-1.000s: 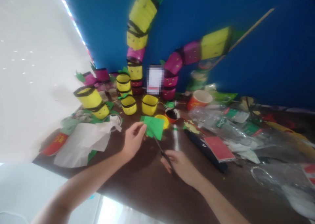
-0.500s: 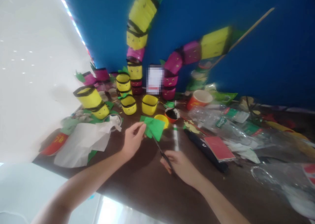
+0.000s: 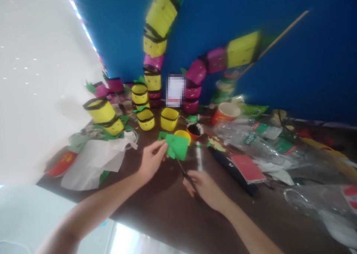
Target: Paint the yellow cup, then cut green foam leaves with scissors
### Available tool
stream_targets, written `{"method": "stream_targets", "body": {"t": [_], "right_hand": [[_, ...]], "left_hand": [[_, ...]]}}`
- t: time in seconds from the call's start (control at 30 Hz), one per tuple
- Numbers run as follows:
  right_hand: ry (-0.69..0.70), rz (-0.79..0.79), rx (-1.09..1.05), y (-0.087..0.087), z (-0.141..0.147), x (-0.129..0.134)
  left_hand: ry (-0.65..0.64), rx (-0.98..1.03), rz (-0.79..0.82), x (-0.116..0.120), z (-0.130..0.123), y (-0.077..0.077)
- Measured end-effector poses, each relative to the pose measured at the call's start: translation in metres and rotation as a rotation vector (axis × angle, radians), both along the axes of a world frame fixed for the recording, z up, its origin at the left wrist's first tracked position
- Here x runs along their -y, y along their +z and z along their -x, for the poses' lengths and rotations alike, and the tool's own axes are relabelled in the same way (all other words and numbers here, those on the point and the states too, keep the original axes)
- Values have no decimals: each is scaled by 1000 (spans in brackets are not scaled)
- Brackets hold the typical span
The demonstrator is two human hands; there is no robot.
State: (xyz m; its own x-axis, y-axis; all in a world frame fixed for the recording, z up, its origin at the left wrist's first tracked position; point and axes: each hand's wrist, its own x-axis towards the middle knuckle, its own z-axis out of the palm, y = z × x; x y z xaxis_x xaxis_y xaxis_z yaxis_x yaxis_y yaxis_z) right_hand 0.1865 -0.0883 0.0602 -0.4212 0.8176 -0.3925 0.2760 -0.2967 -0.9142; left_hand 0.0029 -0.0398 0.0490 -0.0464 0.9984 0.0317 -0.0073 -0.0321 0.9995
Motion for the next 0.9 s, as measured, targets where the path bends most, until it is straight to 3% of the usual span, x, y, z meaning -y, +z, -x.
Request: {"method": "stream_targets", "body": {"t": [0.47, 0.9], "right_hand": [[-29, 51, -56, 3, -1, 0], [-13, -23, -62, 6, -2, -1]], "left_hand": [[-93, 154, 13, 3, -6, 2], [-134, 242, 109, 6, -8, 9]]}}
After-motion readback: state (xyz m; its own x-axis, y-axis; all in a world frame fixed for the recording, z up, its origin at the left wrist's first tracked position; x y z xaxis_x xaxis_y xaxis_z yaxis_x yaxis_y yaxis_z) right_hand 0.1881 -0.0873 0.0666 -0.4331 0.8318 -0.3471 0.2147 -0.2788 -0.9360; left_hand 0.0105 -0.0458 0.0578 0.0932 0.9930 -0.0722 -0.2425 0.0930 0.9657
